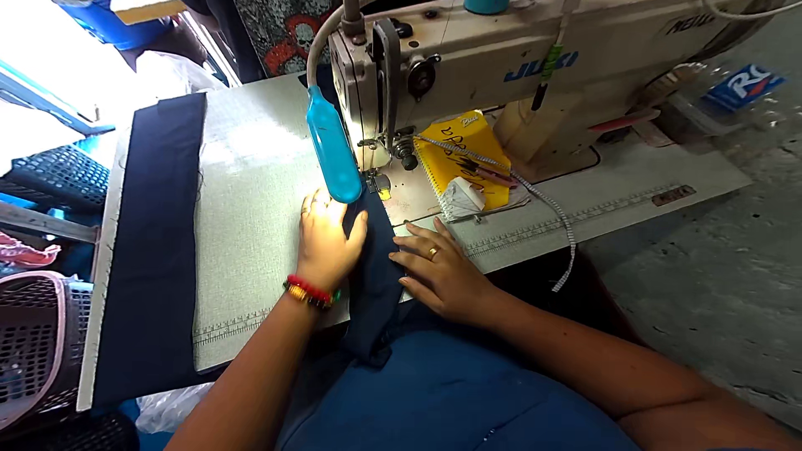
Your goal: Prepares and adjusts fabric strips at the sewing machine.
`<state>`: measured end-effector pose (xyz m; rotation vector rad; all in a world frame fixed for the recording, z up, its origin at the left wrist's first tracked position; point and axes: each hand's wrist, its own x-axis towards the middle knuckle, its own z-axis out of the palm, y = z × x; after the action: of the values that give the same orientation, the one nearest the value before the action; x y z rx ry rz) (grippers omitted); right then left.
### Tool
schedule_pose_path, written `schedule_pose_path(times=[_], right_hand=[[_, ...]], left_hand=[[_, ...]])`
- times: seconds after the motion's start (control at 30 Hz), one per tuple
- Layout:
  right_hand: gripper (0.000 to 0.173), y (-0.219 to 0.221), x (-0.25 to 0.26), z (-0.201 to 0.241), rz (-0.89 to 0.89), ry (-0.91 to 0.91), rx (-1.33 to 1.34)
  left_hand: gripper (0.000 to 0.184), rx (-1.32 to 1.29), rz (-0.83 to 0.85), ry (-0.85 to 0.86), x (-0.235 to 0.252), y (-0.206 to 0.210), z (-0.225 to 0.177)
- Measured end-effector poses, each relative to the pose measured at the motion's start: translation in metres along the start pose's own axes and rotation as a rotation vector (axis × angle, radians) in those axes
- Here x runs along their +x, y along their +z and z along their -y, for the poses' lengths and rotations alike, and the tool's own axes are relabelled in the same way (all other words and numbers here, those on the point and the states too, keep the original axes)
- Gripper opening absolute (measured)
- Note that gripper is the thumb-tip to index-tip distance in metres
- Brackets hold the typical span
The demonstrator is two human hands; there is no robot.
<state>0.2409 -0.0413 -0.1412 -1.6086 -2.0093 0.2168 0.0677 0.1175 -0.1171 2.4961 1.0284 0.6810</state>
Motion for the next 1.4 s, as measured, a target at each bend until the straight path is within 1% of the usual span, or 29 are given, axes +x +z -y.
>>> schedule_pose_path(times=[0.03,0.07,0.13,0.2,0.27,0.4,0.43,0.5,0.6,0.63,0.77,0.8,0.9,0.97,1.0,1.03,1.1,1.2,1.3,1.4], right_hand=[[0.035,-0.003,-0.007,-0.001,-0.039,-0.017,0.05],[0.032,-0.006,-0.014,-0.002,-0.068,-0.027,0.094],[0.028,-0.014,-0.027,-0.004,-0.096,-0.013,0.159],[0.025,-0.017,-0.037,-0.003,-0.11,0.008,0.19],[0.023,-0.018,-0.041,0.0,-0.109,-0.005,0.184],[0.023,-0.018,-0.036,0.01,-0.075,-0.067,0.145],[0.024,-0.017,-0.033,0.013,-0.061,-0.079,0.135],[0.026,-0.015,-0.028,0.015,-0.026,-0.101,0.111],[0.028,-0.01,-0.023,0.016,0.013,-0.136,0.063],[0.028,-0.009,-0.022,0.017,0.031,-0.146,0.048],[0.019,-0.003,-0.013,0.023,0.06,-0.208,0.025],[0.017,-0.002,-0.01,0.025,0.055,-0.233,0.033],[0.012,0.0,-0.001,0.029,0.038,-0.306,0.09],[0.009,-0.005,0.006,0.035,0.094,-0.335,0.115],[0.008,-0.008,0.009,0.037,0.132,-0.347,0.112],[0.007,-0.011,0.012,0.038,0.166,-0.36,0.104],[0.006,-0.018,0.019,0.041,0.206,-0.387,0.087],[0.01,-0.03,0.027,0.042,0.226,-0.396,0.101],[0.013,-0.033,0.035,0.046,0.25,-0.393,0.15],[0.021,-0.023,0.046,0.065,0.316,-0.402,0.159]], left_hand=[[0.037,-0.051,0.021,0.032,-0.019,-0.01,-0.009],[0.034,-0.093,0.079,0.035,-0.041,-0.019,-0.017],[0.031,-0.134,0.179,0.001,-0.086,-0.027,-0.023],[0.034,-0.124,0.212,-0.064,-0.122,-0.026,-0.024],[0.039,-0.079,0.214,-0.088,-0.14,-0.024,-0.028],[0.051,0.001,0.199,-0.074,-0.136,-0.018,-0.036],[0.051,0.028,0.195,-0.057,-0.132,-0.016,-0.038],[0.041,0.072,0.187,-0.021,-0.126,-0.011,-0.04],[0.013,0.066,0.17,0.041,-0.124,-0.005,-0.041],[0.011,0.048,0.18,0.051,-0.125,-0.005,-0.041],[0.018,-0.143,0.201,0.07,-0.133,-0.012,-0.04],[0.018,-0.202,0.205,0.052,-0.135,-0.016,-0.041],[0.019,-0.413,0.233,-0.115,-0.143,-0.021,-0.04],[0.031,-0.466,0.297,-0.188,-0.147,-0.027,-0.038],[0.036,-0.445,0.343,-0.201,-0.148,-0.032,-0.036],[0.038,-0.415,0.377,-0.197,-0.149,-0.038,-0.034],[0.035,-0.37,0.383,-0.161,-0.151,-0.055,-0.026],[0.026,-0.286,0.289,-0.135,-0.157,-0.097,-0.011],[0.024,-0.158,0.197,-0.124,-0.166,-0.136,-0.001],[0.018,-0.183,0.108,-0.161,-0.176,-0.156,0.002]])
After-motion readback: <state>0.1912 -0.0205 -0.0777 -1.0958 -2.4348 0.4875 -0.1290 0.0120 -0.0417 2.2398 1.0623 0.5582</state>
